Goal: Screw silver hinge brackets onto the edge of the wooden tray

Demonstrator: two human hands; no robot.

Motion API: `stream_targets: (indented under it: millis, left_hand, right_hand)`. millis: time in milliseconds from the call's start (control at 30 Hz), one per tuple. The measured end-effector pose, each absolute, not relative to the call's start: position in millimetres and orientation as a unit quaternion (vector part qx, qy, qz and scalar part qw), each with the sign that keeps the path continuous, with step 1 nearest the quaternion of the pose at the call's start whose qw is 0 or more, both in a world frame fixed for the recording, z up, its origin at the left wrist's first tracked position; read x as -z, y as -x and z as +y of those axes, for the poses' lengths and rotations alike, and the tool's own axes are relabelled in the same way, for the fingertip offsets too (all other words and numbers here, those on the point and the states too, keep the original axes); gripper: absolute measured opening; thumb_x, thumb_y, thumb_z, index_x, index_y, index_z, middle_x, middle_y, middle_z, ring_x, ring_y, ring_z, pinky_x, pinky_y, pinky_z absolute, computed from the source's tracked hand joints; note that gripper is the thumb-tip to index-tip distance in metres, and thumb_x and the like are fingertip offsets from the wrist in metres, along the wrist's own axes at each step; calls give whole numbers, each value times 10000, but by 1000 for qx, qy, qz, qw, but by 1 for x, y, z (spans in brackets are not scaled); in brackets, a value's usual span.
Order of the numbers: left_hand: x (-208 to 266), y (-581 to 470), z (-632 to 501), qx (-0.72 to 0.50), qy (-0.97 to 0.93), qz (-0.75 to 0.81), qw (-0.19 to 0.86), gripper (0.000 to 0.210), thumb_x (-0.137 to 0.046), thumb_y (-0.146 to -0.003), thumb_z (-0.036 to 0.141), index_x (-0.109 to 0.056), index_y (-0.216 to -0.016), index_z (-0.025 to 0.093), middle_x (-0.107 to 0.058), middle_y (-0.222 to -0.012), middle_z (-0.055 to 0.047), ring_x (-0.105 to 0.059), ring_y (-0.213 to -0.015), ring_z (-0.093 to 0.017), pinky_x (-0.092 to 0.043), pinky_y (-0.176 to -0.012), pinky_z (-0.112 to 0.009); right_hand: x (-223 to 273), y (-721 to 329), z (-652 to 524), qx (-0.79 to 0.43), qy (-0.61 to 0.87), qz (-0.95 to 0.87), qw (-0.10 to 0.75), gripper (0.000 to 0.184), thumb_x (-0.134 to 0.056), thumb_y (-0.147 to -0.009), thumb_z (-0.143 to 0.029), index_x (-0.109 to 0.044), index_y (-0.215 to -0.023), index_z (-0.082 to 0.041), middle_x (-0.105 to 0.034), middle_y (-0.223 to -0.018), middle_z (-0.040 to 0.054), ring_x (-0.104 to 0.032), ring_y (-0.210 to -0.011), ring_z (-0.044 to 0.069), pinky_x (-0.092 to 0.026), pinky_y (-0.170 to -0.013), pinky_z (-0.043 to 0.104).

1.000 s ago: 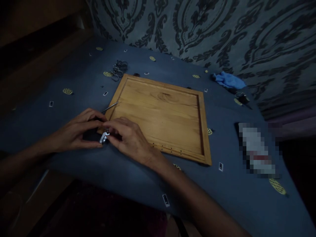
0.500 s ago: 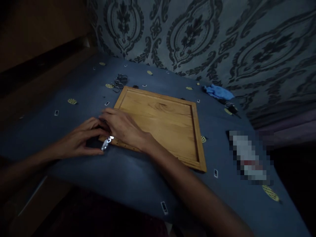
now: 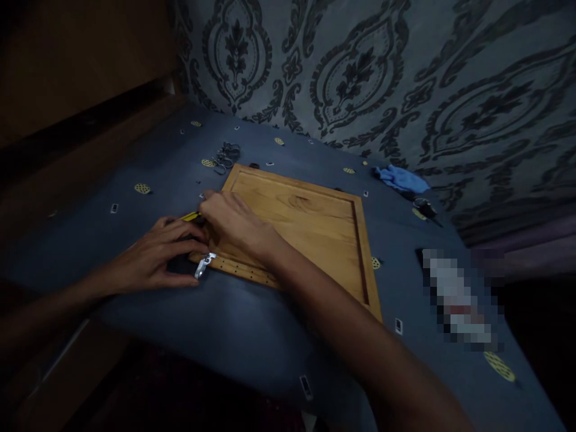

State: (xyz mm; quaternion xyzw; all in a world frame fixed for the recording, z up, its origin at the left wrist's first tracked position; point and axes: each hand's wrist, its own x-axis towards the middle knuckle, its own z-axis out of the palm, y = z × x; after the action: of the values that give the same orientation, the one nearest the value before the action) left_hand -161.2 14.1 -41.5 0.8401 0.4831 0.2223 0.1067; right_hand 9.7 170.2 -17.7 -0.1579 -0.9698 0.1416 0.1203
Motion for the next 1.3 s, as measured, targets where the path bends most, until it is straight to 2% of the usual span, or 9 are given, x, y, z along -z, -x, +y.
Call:
stream_targets:
  millis: [233,300,367,467,667,867,1000,1167,1300]
  left_hand:
    - [38,160,14,-223,-841,481,111,414,-703,-1013,594,-705,-1269,268,-702,-1302,-66,-630,-1232,-289,-360,-1110,-494]
    - [38,161,15,-222,-836,485,127,423,-715,-1000,603,-715,-1263,272,-694,-1283,-64,-606,-1246,-297,-406,-1071,-475]
    - [38,161,15,-220,-830,491,147,428,-740,-979,608,-728,-1259,285,-684,-1286,-62,-586,-1244,-300,-445,-1060,-467]
    - [39,163,16,-224,-821,497,168,458,-753,-963,614,-724,-1295,299,-660,-1327,-69,-571,-1244,-299,-483,-1074,-472]
    - [40,164,17,-231,-812,501,192,471,-762,-949,632,-735,-1259,279,-625,-1347,-83,-556,-1265,-304,-503,-1092,-484]
    - [38,163,17,-234,-814,495,195,469,-742,-967,629,-726,-1268,271,-631,-1339,-82,-553,-1246,-295,-500,-1106,-483]
    - [38,163,18,-236,-819,488,189,478,-727,-972,643,-735,-1233,243,-643,-1315,-90,-565,-1195,-287,-511,-1083,-472]
    - [39,164,18,-236,-817,489,195,521,-715,-970,666,-720,-1267,238,-638,-1329,-97,-566,-1220,-294,-510,-1102,-478]
    - [39,164,18,-233,-812,496,201,517,-735,-961,650,-718,-1273,238,-638,-1341,-96,-566,-1241,-295,-494,-1131,-489]
  right_hand:
    - [35,-60,171,-106,305,-906,274,242,-504,-950,-61,-653,-1090,-192,-697,-1017,115,-626,-829,240,-458,-721,362]
    - [34,-72,160,-175,308,-868,348,237,-543,-967,-125,-614,-1173,-218,-675,-952,60,-647,-822,229,-501,-732,363]
    - [30,-80,146,-307,305,-808,399,238,-583,-981,-189,-577,-1211,-251,-608,-849,-6,-610,-673,185,-508,-653,350]
    - [23,-82,125,-463,295,-741,386,266,-620,-983,-231,-538,-1230,-280,-580,-801,-46,-607,-582,154,-524,-602,341]
    - [13,-82,108,-544,268,-714,351,292,-673,-948,-234,-545,-1206,-286,-599,-842,-37,-607,-644,146,-531,-591,321]
    - [6,-84,109,-568,240,-716,327,278,-714,-943,-227,-569,-1177,-268,-640,-930,-13,-638,-775,148,-562,-658,302]
    - [2,-81,109,-578,204,-716,334,155,-673,-1042,-382,-595,-1086,-255,-655,-942,-4,-630,-709,124,-559,-612,286]
    - [-6,-75,104,-503,221,-750,368,404,-620,-1051,-595,-548,-864,-244,-616,-866,2,-583,-658,126,-490,-568,301]
    - [-6,-73,101,-448,210,-783,378,398,-588,-1074,-578,-564,-866,-239,-593,-797,-4,-574,-681,145,-473,-602,315]
